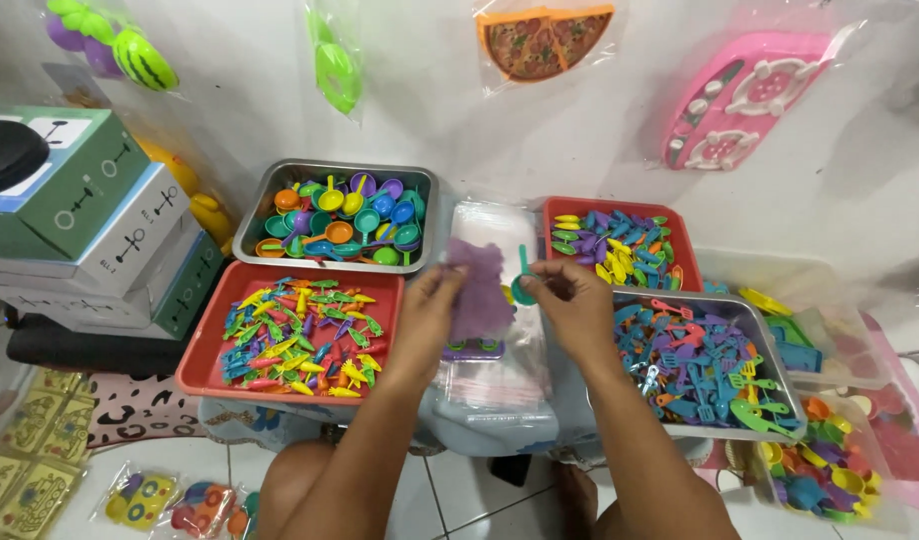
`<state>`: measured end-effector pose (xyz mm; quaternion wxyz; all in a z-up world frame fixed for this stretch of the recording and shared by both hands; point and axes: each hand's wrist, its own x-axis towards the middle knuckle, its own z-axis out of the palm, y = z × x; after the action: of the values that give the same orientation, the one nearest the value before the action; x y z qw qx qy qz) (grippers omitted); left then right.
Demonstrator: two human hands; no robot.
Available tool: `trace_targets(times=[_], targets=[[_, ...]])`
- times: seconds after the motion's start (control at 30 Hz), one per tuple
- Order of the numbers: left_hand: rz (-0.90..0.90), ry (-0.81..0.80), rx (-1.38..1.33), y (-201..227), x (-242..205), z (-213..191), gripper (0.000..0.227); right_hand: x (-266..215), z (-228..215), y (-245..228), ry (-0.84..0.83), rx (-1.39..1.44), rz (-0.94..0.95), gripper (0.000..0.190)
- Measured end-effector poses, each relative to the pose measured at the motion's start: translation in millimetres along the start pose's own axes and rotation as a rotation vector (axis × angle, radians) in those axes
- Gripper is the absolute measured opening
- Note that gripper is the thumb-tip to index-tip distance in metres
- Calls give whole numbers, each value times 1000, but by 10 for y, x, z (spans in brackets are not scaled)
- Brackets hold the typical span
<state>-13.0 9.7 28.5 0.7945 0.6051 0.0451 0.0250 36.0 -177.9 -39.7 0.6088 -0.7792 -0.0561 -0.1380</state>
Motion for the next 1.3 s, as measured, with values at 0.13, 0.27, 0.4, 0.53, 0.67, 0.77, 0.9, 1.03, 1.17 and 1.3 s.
trace_targets(times=[0.13, 0.27, 0.4, 0.53, 0.67, 0.77, 0.9, 1.03, 1.17, 1.3], targets=[[-56, 207, -152, 25, 133, -177, 43, 15, -2, -71, -48, -368, 116, 18], [-38, 223, 200, 50, 93, -275, 47, 2, 49, -237, -244, -629, 101, 17], [-32, 100, 172, -142, 140, -384, 27, -3, 1, -281, -112, -519, -70, 31], [-30, -117, 56, -26, -58, -289, 24, -45, -81, -57, -377, 86, 58, 58], [141, -197, 322, 327, -272, -117, 37, -144, -2, -254, -321, 298, 125, 20], [463, -128, 643, 196, -220, -254, 20, -96, -105, -83, -268, 454, 158, 12], [604, -101, 619, 212, -206, -454, 20, -54, -360, -254, -175, 408, 197, 21], [687, 27, 1144, 318, -158, -893, 20, -18, -607, -268, -26, 514, 323, 26], [552, 105, 1533, 176, -106, -1478, 43, 8, -664, -283, 41, 390, 416, 35], [556, 220, 1643, 83, -36, -1641, 31, 48, -654, -236, 53, 405, 427, 36]])
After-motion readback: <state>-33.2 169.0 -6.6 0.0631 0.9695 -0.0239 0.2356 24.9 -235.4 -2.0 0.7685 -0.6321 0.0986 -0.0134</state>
